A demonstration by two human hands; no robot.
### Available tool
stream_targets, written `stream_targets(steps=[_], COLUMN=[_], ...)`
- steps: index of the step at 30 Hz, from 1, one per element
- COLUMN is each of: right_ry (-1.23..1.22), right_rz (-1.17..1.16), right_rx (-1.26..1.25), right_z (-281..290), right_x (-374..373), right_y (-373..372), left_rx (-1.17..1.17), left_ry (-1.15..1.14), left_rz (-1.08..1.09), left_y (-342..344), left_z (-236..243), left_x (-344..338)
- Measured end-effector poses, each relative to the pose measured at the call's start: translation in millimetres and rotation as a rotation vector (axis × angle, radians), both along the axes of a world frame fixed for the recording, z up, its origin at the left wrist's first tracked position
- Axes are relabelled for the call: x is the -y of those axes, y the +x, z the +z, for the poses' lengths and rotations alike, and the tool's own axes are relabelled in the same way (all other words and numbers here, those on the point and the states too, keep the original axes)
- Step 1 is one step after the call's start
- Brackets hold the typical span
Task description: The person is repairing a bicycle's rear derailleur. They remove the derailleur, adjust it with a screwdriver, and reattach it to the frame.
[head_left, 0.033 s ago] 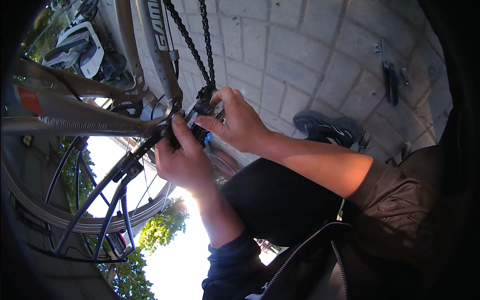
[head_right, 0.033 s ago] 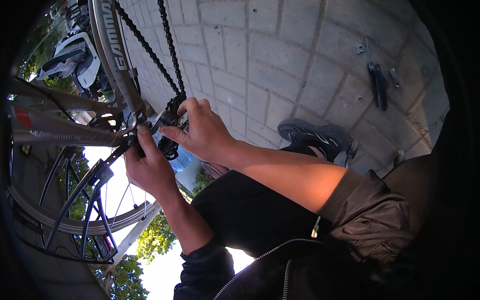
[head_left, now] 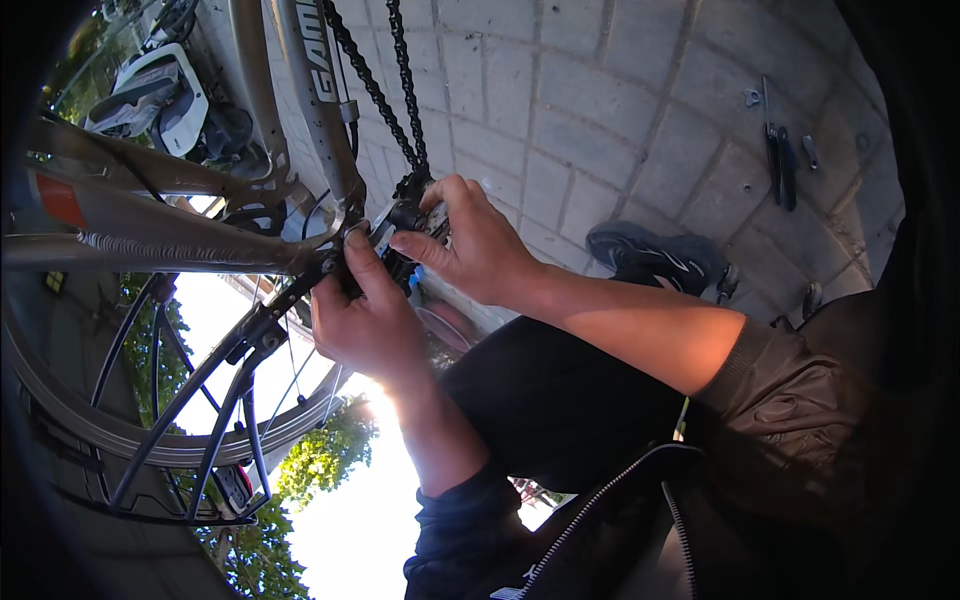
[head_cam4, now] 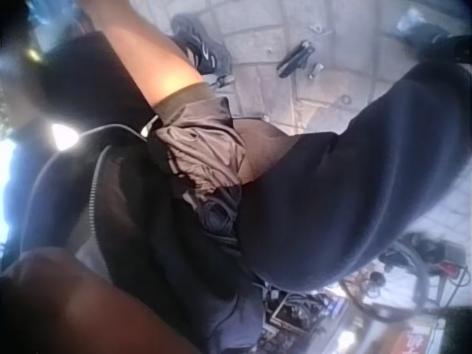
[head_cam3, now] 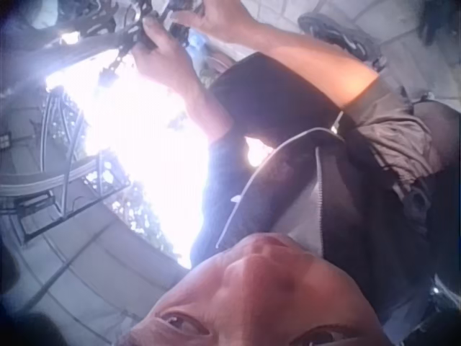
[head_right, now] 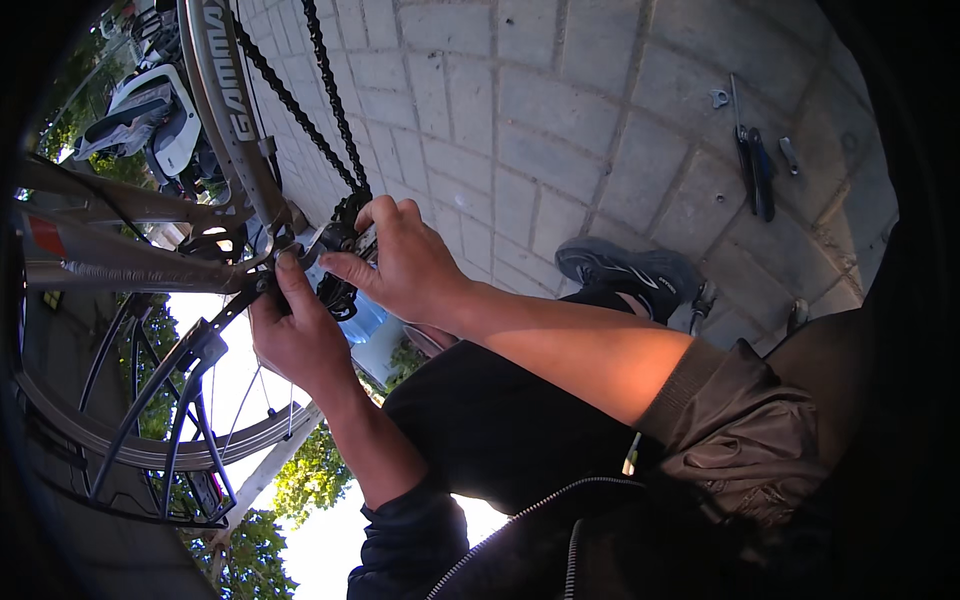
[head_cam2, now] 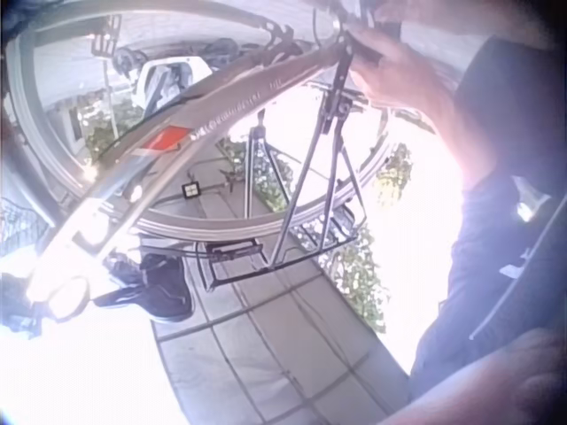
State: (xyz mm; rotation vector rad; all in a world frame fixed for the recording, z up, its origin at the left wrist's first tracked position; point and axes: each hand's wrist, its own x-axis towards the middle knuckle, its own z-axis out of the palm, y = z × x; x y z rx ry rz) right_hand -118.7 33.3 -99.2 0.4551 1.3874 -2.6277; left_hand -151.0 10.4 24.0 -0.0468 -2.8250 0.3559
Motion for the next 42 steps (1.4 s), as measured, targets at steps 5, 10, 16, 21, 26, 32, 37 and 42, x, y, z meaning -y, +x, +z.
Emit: stream_targets(steps=[5, 10, 16, 21, 26, 32, 37, 42], right_ry=[-0.011, 0.025, 0.039, 0.045, 0.016, 0.045, 0.107, 0.072], right_rz=[0.020, 0.101, 0.119, 0.123, 0.123, 0.097, 0.037, 0.084], right_rx=[-0.002, 0.050, 0.040, 0.012, 0.024, 0.026, -0.010, 0.014], right_z=[0, 3, 4, 0, 2, 3, 2, 4], right_x=[0, -13, -19, -20, -20, -20, -19, -21], right_y=[0, -1, -3, -7, -6, -3, -2, -2], left_rx=[-0.024, -0.001, -0.009, -0.016, 0.009, 0.034, 0.040, 0.048], left_ry=[0.065, 0.010, 0.004, -0.043, 0.025, 0.101, 0.091, 0.019], left_rz=[-0.048, 0.003, 0.006, -0.013, 0.026, 0.065, 0.028, 0.039], left_y=[-1, -1, -1, -1, -3, -2, -2, -2], left_z=[-3, 0, -1, 1, 3, 5, 4, 6], left_x=[1, 0, -5, 0, -3, -13, -8, 0])
